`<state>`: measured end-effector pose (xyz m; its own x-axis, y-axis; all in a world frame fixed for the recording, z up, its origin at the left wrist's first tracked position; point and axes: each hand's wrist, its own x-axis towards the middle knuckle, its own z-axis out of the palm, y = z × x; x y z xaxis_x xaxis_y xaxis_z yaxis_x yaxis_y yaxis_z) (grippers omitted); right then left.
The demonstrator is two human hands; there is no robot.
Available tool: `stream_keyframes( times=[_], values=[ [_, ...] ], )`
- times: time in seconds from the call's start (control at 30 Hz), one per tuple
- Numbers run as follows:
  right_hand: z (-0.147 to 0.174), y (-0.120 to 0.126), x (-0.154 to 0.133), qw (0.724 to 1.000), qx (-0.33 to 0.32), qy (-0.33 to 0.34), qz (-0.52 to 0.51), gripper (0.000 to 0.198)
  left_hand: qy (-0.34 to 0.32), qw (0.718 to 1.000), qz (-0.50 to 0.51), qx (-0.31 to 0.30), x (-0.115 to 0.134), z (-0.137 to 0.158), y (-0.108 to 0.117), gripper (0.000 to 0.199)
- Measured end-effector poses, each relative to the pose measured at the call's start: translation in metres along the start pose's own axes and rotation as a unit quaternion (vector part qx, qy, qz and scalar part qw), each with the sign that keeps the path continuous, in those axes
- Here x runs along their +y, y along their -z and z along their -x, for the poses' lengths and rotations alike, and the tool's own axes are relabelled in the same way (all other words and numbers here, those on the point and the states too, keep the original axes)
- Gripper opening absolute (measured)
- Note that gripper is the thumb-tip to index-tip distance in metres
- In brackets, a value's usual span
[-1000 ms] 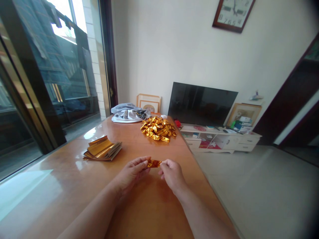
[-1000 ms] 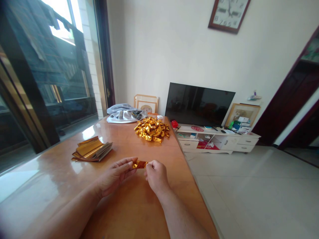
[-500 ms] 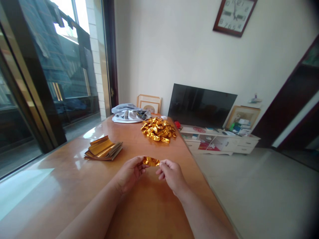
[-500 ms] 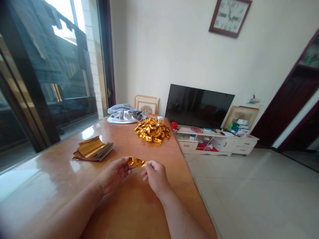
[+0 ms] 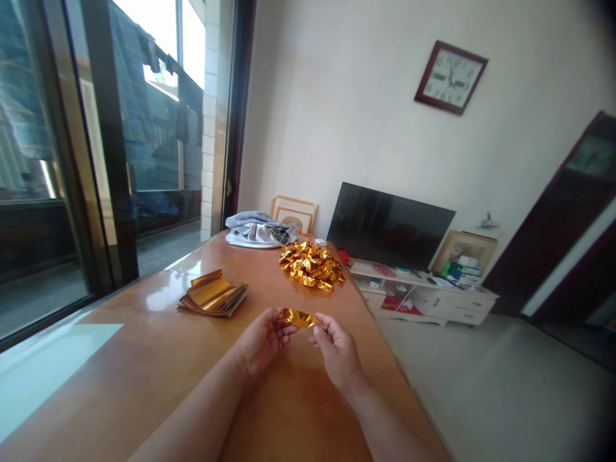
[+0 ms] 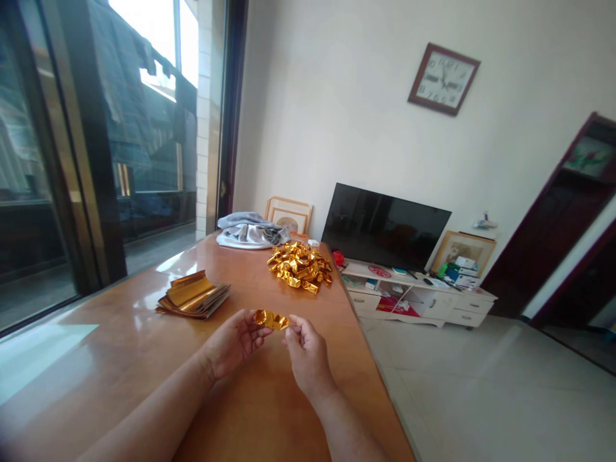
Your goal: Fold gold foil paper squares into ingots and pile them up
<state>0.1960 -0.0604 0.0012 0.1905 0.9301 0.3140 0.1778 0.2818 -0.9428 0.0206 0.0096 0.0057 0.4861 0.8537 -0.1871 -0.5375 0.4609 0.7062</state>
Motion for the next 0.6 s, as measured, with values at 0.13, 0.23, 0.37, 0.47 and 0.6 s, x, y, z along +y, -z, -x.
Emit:
stream_keyframes(
  times=[0.13,0.23,0.37,0.47,0.6],
  values=[
    [0.0,-0.006,-0.004,1.0,-0.021,0.003,0.022,0.041,0.005,1.0,-0.005,0.0,-0.002,-0.002,0.002,0.015],
    [-0.002,-0.007,-0.003,0.999,-0.024,-0.007,0.031,0.039,0.003,1.0,-0.007,0.011,-0.003,-0.002,0.002,0.016],
    [-0.005,-0.008,-0.006,0.998,-0.017,-0.057,0.007,0.037,-0.003,1.0,-0.002,0.016,-0.002,0.0,0.001,0.014],
    [-0.007,-0.008,-0.013,0.992,-0.004,-0.121,-0.026,0.03,-0.008,1.0,0.001,0.016,-0.001,0.001,0.0,0.014],
    [-0.01,-0.007,-0.021,0.983,0.002,-0.18,-0.037,0.022,-0.015,1.0,-0.001,0.02,0.0,0.002,0.001,0.012]
  ],
)
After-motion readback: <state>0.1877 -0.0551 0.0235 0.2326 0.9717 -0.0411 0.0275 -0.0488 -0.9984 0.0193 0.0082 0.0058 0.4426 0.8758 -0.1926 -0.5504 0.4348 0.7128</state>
